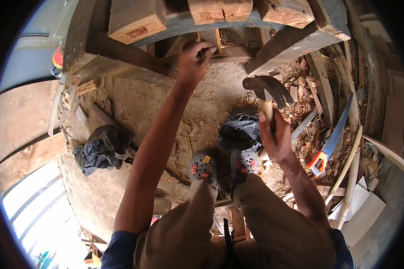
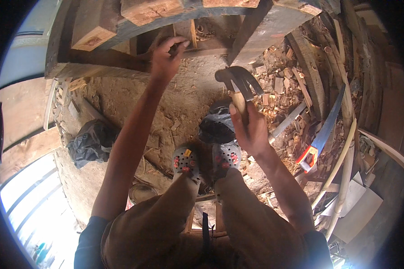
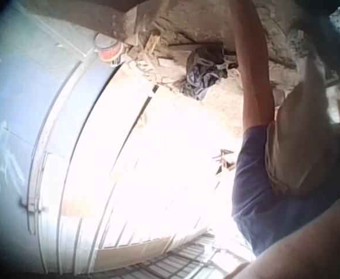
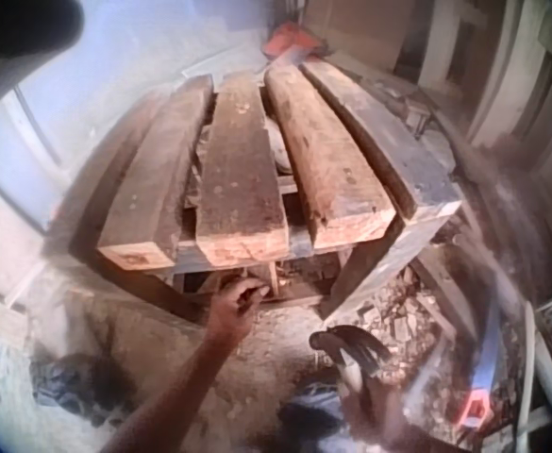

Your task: The person is assembling a wooden structure using a hammer and nails. They repeatedly pick up nails, position them on the wood, and hammer them in. The person also adjusts the wooden pieces and uses a long wooden stick to align or secure parts of the structure.

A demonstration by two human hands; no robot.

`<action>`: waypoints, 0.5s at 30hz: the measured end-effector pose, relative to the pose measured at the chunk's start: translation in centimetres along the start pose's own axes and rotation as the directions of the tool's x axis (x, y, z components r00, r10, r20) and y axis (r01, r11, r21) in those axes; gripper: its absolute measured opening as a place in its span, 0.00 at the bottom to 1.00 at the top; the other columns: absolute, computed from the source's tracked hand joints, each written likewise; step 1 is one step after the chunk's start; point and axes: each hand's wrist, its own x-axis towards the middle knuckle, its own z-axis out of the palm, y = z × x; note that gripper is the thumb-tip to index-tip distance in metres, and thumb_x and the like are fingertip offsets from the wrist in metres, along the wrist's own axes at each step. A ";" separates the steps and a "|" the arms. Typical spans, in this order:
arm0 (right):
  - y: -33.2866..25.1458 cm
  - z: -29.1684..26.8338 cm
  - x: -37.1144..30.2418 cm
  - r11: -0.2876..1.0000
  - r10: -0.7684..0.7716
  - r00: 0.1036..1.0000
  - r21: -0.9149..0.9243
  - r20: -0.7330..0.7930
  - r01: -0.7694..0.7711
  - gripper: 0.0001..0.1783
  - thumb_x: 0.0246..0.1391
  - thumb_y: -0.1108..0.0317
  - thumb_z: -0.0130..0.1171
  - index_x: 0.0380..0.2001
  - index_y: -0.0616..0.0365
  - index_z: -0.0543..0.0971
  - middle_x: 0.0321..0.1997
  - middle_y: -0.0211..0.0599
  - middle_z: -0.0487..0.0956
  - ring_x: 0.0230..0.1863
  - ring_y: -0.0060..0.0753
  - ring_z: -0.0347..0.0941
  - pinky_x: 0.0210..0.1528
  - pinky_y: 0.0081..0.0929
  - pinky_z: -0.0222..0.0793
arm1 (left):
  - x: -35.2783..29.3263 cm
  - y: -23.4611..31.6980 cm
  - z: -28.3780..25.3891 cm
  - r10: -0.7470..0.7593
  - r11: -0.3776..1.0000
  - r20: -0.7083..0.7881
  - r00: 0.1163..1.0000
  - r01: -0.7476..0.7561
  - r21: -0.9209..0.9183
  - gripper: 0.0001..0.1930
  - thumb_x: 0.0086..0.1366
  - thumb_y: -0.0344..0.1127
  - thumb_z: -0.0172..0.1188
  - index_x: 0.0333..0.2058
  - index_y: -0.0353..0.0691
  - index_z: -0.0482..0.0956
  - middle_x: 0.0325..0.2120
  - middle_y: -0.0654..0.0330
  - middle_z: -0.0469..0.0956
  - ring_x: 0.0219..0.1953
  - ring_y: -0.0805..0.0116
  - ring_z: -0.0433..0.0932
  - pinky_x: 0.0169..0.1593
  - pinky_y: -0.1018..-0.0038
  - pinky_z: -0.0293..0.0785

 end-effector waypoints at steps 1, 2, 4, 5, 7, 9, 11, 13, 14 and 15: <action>-0.4 0.0 0.5 0.999 -0.044 0.999 -0.026 -0.003 0.044 0.14 0.72 0.60 0.51 0.38 0.62 0.72 0.17 0.27 0.69 0.18 0.15 0.64 0.19 0.23 0.57 | 0.0 -0.3 0.0 0.038 0.999 -0.005 0.999 -0.038 0.016 0.06 0.60 0.29 0.69 0.36 0.37 0.85 0.32 0.54 0.84 0.37 0.55 0.78 0.49 0.65 0.71; -0.9 0.0 1.1 0.995 -0.087 0.996 -0.053 -0.006 0.087 0.14 0.72 0.60 0.51 0.38 0.62 0.72 0.17 0.29 0.71 0.17 0.17 0.66 0.19 0.24 0.59 | 0.3 -0.6 0.1 0.122 0.992 -0.005 0.993 -0.122 0.038 0.06 0.59 0.29 0.69 0.35 0.37 0.85 0.32 0.55 0.84 0.38 0.55 0.78 0.49 0.64 0.70; -3.1 0.5 2.8 0.975 -0.212 0.976 -0.087 -0.053 0.207 0.12 0.69 0.64 0.55 0.39 0.65 0.72 0.19 0.43 0.75 0.19 0.37 0.74 0.20 0.36 0.64 | 0.7 -0.8 0.1 0.287 0.955 -0.002 0.958 -0.285 0.085 0.05 0.57 0.29 0.69 0.33 0.39 0.85 0.32 0.56 0.84 0.39 0.54 0.78 0.50 0.63 0.69; -3.7 0.9 3.6 0.959 -0.272 0.960 -0.107 -0.072 0.264 0.12 0.67 0.66 0.57 0.39 0.66 0.71 0.20 0.50 0.77 0.19 0.47 0.79 0.21 0.41 0.67 | 0.7 -0.8 0.2 0.283 0.955 -0.019 0.959 -0.279 0.103 0.05 0.56 0.29 0.69 0.33 0.39 0.85 0.32 0.57 0.84 0.39 0.54 0.78 0.50 0.63 0.70; -3.6 1.4 5.2 0.947 -0.276 0.960 -0.182 -0.049 0.263 0.13 0.67 0.66 0.58 0.41 0.66 0.71 0.21 0.53 0.77 0.23 0.56 0.80 0.22 0.45 0.69 | 0.5 -0.5 0.4 0.274 0.955 -0.054 0.960 -0.265 0.136 0.05 0.55 0.28 0.69 0.33 0.40 0.85 0.32 0.58 0.83 0.40 0.55 0.78 0.50 0.63 0.70; -3.2 2.0 7.2 0.932 -0.289 0.957 -0.235 -0.031 0.274 0.14 0.66 0.65 0.59 0.43 0.67 0.71 0.22 0.57 0.78 0.25 0.65 0.79 0.22 0.49 0.69 | 0.3 -0.6 0.4 0.359 0.914 -0.053 0.932 -0.339 0.223 0.05 0.55 0.28 0.69 0.32 0.40 0.85 0.33 0.59 0.83 0.41 0.56 0.78 0.49 0.63 0.70; -3.6 2.5 8.4 0.935 -0.294 0.955 -0.214 -0.029 0.281 0.15 0.66 0.64 0.59 0.44 0.67 0.71 0.22 0.58 0.78 0.26 0.66 0.78 0.23 0.50 0.69 | 0.1 -0.9 0.3 0.389 0.890 -0.035 0.920 -0.366 0.273 0.05 0.56 0.28 0.68 0.32 0.40 0.86 0.35 0.60 0.83 0.43 0.56 0.78 0.50 0.63 0.71; -3.7 3.0 8.9 0.931 -0.307 0.951 -0.214 -0.023 0.295 0.16 0.66 0.63 0.58 0.44 0.67 0.71 0.22 0.59 0.78 0.27 0.68 0.78 0.24 0.51 0.70 | -0.1 -1.5 0.1 0.368 0.892 -0.007 0.930 -0.351 0.284 0.06 0.56 0.27 0.68 0.34 0.41 0.86 0.37 0.60 0.83 0.45 0.56 0.78 0.51 0.63 0.72; -3.7 3.2 9.3 0.924 -0.321 0.947 -0.224 -0.021 0.309 0.16 0.66 0.62 0.58 0.44 0.67 0.71 0.22 0.60 0.78 0.27 0.69 0.78 0.24 0.52 0.70 | -0.1 -1.1 0.1 0.349 0.903 -0.025 0.937 -0.329 0.277 0.06 0.56 0.27 0.67 0.33 0.41 0.86 0.37 0.60 0.83 0.45 0.56 0.78 0.51 0.63 0.72; -3.6 3.2 9.6 0.917 -0.336 0.942 -0.234 -0.020 0.323 0.17 0.66 0.62 0.58 0.44 0.67 0.71 0.22 0.60 0.78 0.27 0.69 0.78 0.25 0.53 0.70 | -0.3 -0.6 0.1 0.331 0.913 -0.043 0.943 -0.308 0.268 0.06 0.56 0.27 0.67 0.33 0.42 0.86 0.37 0.61 0.83 0.45 0.57 0.78 0.51 0.63 0.72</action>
